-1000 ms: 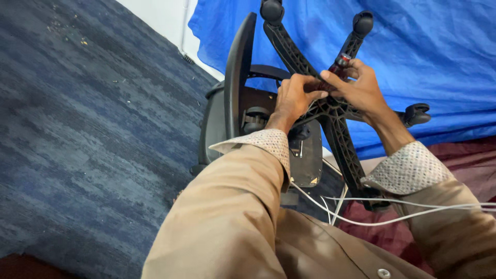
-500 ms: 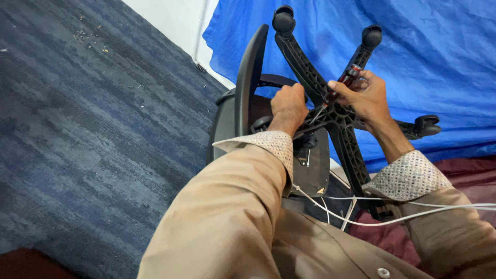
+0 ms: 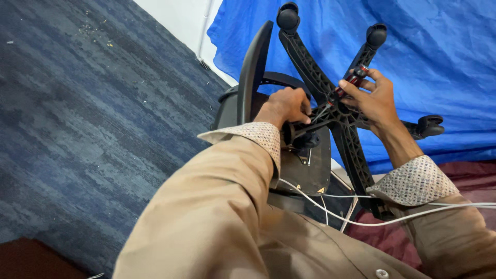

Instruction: The person uses a screwdriver to tighten screws on the base of an overturned office chair. The chair remains upside down on the floor while the person works on the central hub and leg attachments.

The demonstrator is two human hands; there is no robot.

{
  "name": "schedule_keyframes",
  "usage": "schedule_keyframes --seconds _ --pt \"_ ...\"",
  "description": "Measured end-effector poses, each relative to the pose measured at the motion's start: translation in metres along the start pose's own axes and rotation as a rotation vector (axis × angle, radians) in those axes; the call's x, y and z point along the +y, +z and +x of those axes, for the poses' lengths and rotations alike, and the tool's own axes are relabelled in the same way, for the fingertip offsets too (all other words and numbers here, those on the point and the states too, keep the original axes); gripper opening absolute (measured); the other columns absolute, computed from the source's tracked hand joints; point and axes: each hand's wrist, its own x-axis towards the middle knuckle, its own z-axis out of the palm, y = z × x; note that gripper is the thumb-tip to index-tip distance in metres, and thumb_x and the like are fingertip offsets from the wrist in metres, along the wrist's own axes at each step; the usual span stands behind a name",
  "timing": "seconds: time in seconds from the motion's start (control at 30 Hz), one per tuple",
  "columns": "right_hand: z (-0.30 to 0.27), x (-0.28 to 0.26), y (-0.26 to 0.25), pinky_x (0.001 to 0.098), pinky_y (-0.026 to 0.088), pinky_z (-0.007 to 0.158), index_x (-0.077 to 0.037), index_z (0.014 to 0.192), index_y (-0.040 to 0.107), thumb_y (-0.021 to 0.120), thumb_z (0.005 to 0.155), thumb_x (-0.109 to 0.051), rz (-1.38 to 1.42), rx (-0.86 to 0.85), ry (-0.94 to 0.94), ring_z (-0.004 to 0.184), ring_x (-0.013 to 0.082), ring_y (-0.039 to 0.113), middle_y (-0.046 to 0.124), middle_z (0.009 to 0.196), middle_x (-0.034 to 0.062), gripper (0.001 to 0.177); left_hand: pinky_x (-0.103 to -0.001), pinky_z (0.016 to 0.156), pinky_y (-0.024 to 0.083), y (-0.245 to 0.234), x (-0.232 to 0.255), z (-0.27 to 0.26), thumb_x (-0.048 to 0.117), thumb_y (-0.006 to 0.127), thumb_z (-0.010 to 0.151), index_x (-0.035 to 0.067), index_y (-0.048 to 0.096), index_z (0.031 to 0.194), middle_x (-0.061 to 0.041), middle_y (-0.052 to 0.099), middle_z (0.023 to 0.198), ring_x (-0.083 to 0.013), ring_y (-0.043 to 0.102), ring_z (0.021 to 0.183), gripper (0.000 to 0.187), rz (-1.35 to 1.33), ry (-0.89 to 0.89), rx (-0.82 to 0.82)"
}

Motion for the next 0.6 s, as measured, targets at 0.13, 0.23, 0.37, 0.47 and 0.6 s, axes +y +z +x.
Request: schedule_keyframes --seconds 0.13,0.23,0.37,0.47,0.6 --pt "-0.003 -0.001 -0.001 0.0281 0.065 0.076 -0.002 0.125 0.057 0.078 0.096 -0.012 -0.009 0.002 -0.009 0.092 0.0178 0.075 0.072 0.108 0.0109 0.037 -0.043 0.091 0.055 0.006 0.013 0.002 0.046 0.091 0.069 0.030 0.077 0.107 -0.005 0.073 0.111 -0.0289 0.068 0.110 0.044 0.295 0.094 -0.053" --pt "-0.004 -0.001 -0.004 0.0285 0.065 0.076 -0.002 0.126 0.058 0.076 0.096 -0.013 -0.022 0.007 -0.002 0.093 0.0181 0.075 0.072 0.109 0.0121 0.036 -0.044 0.090 0.055 0.010 0.027 -0.003 0.051 0.089 0.070 0.026 0.075 0.112 -0.005 0.073 0.113 -0.0279 0.069 0.111 0.051 0.468 0.138 -0.063" --pt "-0.003 0.001 -0.006 0.0292 0.065 0.079 -0.002 0.125 0.058 0.073 0.099 -0.014 -0.004 -0.014 0.000 0.096 0.0192 0.076 0.073 0.111 0.0132 0.033 -0.041 0.089 0.056 -0.001 0.035 -0.011 0.054 0.091 0.065 0.019 0.073 0.114 -0.005 0.073 0.117 -0.0267 0.070 0.112 0.063 0.581 0.185 -0.083" --pt "-0.003 0.002 -0.008 0.0299 0.066 0.081 -0.002 0.125 0.058 0.072 0.099 -0.014 -0.009 -0.015 -0.006 0.099 0.0194 0.076 0.074 0.111 0.0124 0.032 -0.040 0.088 0.056 -0.009 0.043 -0.018 0.058 0.089 0.067 0.019 0.072 0.116 -0.005 0.072 0.120 -0.0258 0.069 0.113 0.065 0.607 0.127 -0.173" --pt "-0.003 0.000 -0.006 0.0297 0.065 0.082 -0.002 0.126 0.058 0.070 0.101 -0.016 -0.027 -0.030 0.002 0.100 0.0189 0.075 0.074 0.112 0.0120 0.031 -0.049 0.079 0.063 -0.016 0.056 -0.026 0.057 0.082 0.080 0.021 0.072 0.123 -0.003 0.073 0.123 -0.0235 0.072 0.112 0.057 0.694 0.045 -0.307"
